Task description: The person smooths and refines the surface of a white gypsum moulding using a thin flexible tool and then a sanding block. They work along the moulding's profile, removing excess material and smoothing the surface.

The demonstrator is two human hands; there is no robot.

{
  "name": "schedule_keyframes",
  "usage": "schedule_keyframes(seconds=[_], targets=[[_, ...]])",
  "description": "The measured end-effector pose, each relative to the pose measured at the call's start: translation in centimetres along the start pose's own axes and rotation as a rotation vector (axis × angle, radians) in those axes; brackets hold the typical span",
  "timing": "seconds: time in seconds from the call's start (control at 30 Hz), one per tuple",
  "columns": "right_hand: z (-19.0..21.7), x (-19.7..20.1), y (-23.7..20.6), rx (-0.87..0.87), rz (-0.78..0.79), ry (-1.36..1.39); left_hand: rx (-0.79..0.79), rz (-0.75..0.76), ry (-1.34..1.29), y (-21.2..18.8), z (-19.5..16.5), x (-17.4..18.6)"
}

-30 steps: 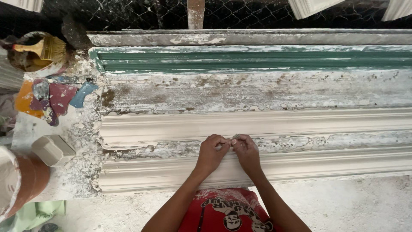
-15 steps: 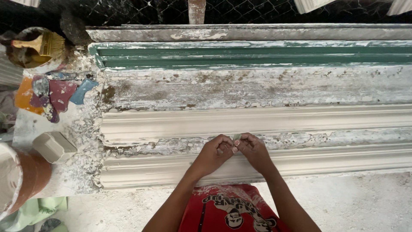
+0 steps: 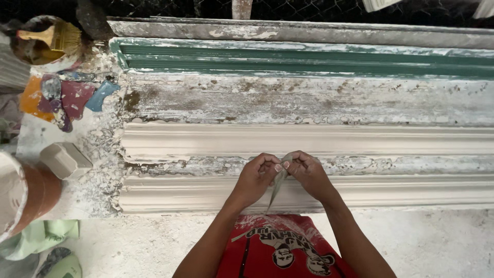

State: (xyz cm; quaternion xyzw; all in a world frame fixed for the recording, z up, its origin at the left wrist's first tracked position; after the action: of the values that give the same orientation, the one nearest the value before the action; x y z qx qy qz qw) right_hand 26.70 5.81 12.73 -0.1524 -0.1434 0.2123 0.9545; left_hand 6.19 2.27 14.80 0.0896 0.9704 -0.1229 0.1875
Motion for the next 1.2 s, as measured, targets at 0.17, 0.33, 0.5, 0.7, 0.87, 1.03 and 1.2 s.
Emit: schedule_keyframes(seconds=[0.17,0.33,0.5,0.7,0.87,1.03,1.2], targets=[[1.1,1.3,0.2,0.043,0.047,0.007,-0.066,-0.085,-0.074,0.5,1.0,-2.4],[1.3,3.5,0.0,0.005,0.076,-0.107,-0.049,-0.178,-0.057,1.3,1.9,-4.7],[-0.6,6.2,-0.3,-0.027,-0.004,-0.239,-0.115,-0.201,0.047,2.2,2.1,-6.6],[-3.0,8.0,-0.3,0.022,0.059,-0.103,-0.245,-0.193,0.289,3.3,2.8,-8.5],[-3.4,8.9,-0.2,0.044,0.074,-0.18,-0.1,-0.244,0.228,4.0,4.2,-9.6],[-3.2,9.2,0.4,0.048,0.075,-0.162,-0.196,-0.326,0.296,4.6,5.0,-9.8],[-2.8,8.8,1.5,0.154,-0.032,-0.29,-0.241,-0.413,0.395,5.3,5.0,-9.9]])
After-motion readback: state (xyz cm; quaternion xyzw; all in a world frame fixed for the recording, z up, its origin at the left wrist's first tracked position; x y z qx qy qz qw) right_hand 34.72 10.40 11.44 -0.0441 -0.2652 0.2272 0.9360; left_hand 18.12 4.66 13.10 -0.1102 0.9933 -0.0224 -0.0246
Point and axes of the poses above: each hand's wrist, its own y-axis towards the middle knuckle, its own x-axis out of the back of the hand, z = x × y, the point moved 1 cm from there along y, towards the middle knuckle, and after that the axes turned 12 degrees about -y, right-handed, at the moved point
